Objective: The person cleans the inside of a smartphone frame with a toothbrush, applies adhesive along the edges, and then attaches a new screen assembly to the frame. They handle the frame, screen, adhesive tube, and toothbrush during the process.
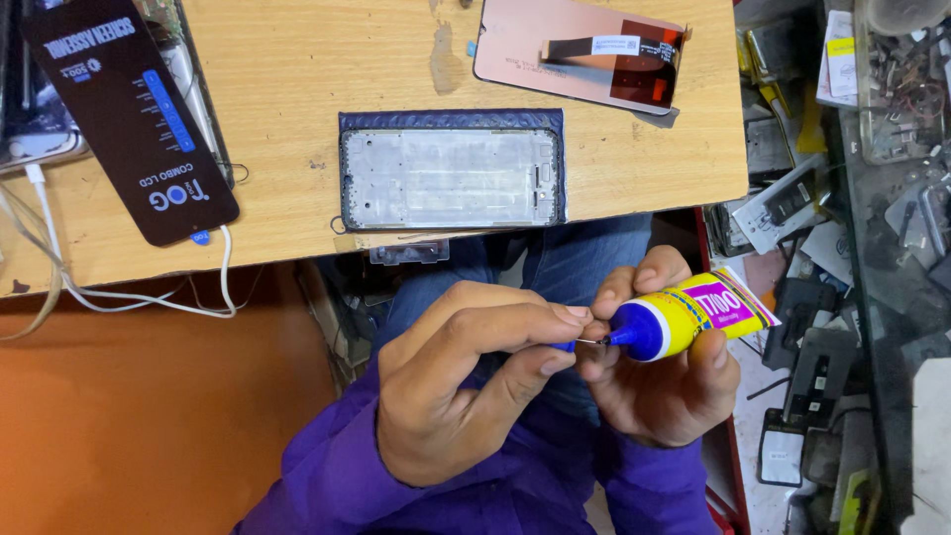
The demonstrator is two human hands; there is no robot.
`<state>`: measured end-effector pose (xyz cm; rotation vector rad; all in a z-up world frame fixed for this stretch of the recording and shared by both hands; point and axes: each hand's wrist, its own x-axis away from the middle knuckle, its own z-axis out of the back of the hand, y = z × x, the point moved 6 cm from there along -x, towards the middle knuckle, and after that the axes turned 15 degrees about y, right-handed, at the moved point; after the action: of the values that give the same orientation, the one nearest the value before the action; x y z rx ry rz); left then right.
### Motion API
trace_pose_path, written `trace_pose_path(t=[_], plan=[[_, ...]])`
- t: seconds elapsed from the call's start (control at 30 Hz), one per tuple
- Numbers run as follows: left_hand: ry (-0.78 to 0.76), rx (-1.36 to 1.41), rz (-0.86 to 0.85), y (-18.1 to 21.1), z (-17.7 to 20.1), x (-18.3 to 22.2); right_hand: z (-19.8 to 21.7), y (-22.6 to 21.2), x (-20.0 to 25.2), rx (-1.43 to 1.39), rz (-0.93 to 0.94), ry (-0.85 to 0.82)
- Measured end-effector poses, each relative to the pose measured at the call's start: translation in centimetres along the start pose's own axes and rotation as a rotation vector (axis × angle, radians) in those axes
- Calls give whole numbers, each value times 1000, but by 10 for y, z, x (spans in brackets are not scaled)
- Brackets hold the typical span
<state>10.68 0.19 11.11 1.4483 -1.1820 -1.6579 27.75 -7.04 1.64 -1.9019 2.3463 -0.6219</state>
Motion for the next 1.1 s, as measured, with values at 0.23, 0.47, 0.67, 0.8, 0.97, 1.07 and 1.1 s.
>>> trace_pose_path(t=[0.23,0.47,0.67,0.8,0.97,1.07,1.1], plan=[[-5,9,-7,1,0,1,1,0,0,-5,-11,3],[-2,28,-12,1,0,2,2,0,1,-21,-19,3],[1,16,-19,2,-1,-1,1,0,1,4,-8,-6],[-9,-24,-26,7,-3,-7,1,0,0,-14,-3,-12],[-33,-228,-201,18,0,-13,4,-10,2,194,141,33],[-100,-240,-137,12,5,-14,2,-21,2,437,254,4],[-122,-219,-88,8,5,-13,1,-23,2,485,269,-4]])
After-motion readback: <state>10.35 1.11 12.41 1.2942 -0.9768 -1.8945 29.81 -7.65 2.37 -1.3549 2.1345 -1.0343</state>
